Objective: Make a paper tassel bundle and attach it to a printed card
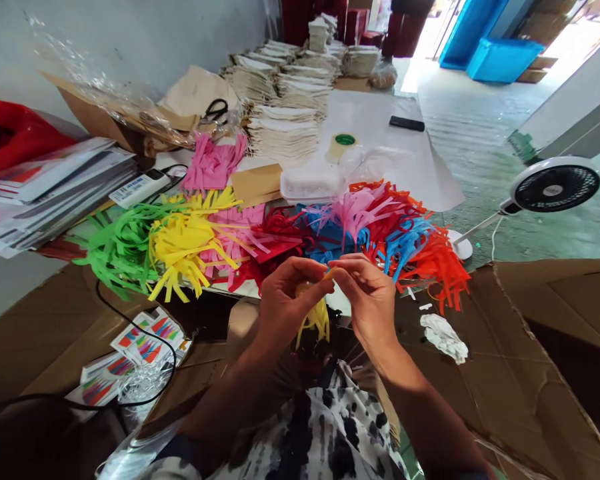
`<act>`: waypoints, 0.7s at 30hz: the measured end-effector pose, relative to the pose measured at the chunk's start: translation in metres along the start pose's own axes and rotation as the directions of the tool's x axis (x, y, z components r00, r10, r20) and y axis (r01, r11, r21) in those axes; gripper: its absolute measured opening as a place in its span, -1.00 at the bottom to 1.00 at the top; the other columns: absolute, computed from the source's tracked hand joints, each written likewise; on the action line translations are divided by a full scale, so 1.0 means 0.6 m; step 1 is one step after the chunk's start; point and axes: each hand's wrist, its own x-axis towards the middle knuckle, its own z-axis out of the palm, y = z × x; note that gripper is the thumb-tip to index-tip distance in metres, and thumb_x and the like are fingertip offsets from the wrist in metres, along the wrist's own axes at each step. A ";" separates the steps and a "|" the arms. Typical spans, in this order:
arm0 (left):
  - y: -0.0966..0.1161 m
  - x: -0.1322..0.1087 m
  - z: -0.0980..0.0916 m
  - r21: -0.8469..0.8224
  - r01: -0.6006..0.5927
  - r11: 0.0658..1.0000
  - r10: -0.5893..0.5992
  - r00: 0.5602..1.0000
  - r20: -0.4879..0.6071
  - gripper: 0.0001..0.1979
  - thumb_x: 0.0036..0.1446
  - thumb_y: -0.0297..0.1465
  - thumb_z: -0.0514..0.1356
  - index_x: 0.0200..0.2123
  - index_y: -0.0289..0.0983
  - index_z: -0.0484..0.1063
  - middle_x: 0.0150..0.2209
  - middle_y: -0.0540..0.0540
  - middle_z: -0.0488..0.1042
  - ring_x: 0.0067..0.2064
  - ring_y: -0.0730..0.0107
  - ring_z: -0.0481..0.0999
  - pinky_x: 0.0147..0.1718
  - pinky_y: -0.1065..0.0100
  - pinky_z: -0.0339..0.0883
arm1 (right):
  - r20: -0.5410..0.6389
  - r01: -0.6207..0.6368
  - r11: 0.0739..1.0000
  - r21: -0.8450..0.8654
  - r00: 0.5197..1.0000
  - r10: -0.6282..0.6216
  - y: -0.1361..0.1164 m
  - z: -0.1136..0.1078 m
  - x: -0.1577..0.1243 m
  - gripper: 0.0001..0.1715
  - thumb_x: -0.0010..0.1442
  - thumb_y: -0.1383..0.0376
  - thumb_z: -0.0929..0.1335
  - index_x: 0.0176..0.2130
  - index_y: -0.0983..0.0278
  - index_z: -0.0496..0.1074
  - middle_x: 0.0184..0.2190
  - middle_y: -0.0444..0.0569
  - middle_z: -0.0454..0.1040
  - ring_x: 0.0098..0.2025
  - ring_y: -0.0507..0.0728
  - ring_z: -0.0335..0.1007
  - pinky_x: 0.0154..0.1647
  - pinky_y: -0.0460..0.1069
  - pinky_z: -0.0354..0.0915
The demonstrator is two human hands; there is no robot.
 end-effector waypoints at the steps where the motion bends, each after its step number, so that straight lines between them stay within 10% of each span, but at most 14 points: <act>1: -0.003 0.000 0.000 -0.004 -0.011 1.000 0.011 1.000 -0.019 -0.70 0.04 -0.25 0.57 -0.25 -0.25 0.60 -0.30 -0.01 0.62 -0.27 0.45 0.59 -0.23 0.43 0.48 | 0.014 -0.009 1.000 -0.003 1.000 0.009 0.001 -0.001 -0.001 -0.94 0.21 0.18 0.59 -0.25 0.07 0.73 -0.24 -0.07 0.59 -0.19 0.10 0.53 -0.17 -0.02 0.42; 21: -0.011 0.010 0.009 -0.072 -0.049 0.996 0.048 0.999 -0.010 -0.60 -0.01 -0.22 0.60 -0.29 -0.26 0.51 -0.30 -0.01 0.60 -0.27 0.45 0.62 -0.26 0.46 0.49 | 0.018 -0.041 0.999 -0.020 0.999 0.042 0.009 -0.015 -0.018 -0.97 0.24 0.17 0.58 -0.25 0.04 0.73 -0.17 -0.08 0.60 -0.11 0.11 0.52 -0.08 0.00 0.40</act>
